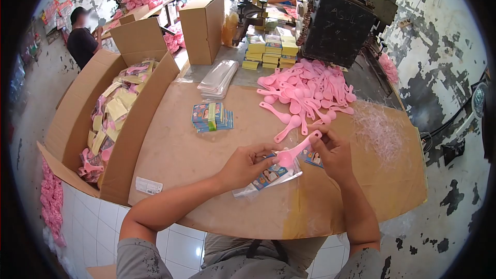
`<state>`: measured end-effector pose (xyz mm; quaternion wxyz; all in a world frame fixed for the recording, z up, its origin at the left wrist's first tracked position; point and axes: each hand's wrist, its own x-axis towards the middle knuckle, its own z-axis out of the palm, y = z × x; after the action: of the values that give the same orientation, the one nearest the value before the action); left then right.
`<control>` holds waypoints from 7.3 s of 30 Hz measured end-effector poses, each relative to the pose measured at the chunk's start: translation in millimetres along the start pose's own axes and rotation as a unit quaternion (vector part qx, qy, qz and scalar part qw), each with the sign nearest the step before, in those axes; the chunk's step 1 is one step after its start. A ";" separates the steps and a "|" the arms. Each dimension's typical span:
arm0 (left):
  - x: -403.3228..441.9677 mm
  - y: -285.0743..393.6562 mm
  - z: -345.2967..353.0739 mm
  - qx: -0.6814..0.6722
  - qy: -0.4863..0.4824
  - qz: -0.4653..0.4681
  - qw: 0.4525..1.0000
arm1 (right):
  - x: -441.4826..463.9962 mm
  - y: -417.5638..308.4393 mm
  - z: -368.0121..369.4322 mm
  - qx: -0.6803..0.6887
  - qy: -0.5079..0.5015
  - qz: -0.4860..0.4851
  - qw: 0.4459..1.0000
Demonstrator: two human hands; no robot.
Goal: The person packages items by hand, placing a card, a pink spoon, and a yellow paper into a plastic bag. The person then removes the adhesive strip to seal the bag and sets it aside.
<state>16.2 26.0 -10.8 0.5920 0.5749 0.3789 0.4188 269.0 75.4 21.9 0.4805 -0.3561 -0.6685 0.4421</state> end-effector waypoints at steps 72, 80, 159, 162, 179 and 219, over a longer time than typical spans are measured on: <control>-12.6 15.3 5.6 -0.021 0.009 0.039 0.999 | -24.1 31.1 -258.1 -0.505 0.131 0.050 0.852; -5.4 8.4 8.1 -0.071 0.032 0.035 0.996 | -28.7 -22.1 -157.7 -0.593 0.203 -0.085 0.774; 0.4 -4.2 -10.0 0.024 0.003 0.049 0.999 | -14.9 7.1 1.8 0.040 -0.168 0.105 0.979; -2.4 9.8 -23.4 0.058 0.005 -0.007 0.998 | -12.0 19.5 -4.3 0.065 -0.130 0.070 0.987; 11.9 -13.8 -12.2 0.510 0.086 0.220 0.827 | -1.9 23.9 -71.0 -0.366 -0.106 0.071 0.922; 1.6 2.7 -3.9 -0.036 0.026 -0.008 0.999 | -13.9 12.9 -10.1 -0.119 -0.111 -0.044 0.986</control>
<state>12.9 28.9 -8.3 0.6055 0.5391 0.3836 0.4423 283.3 70.0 6.8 0.3761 -0.3301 -0.7805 0.3746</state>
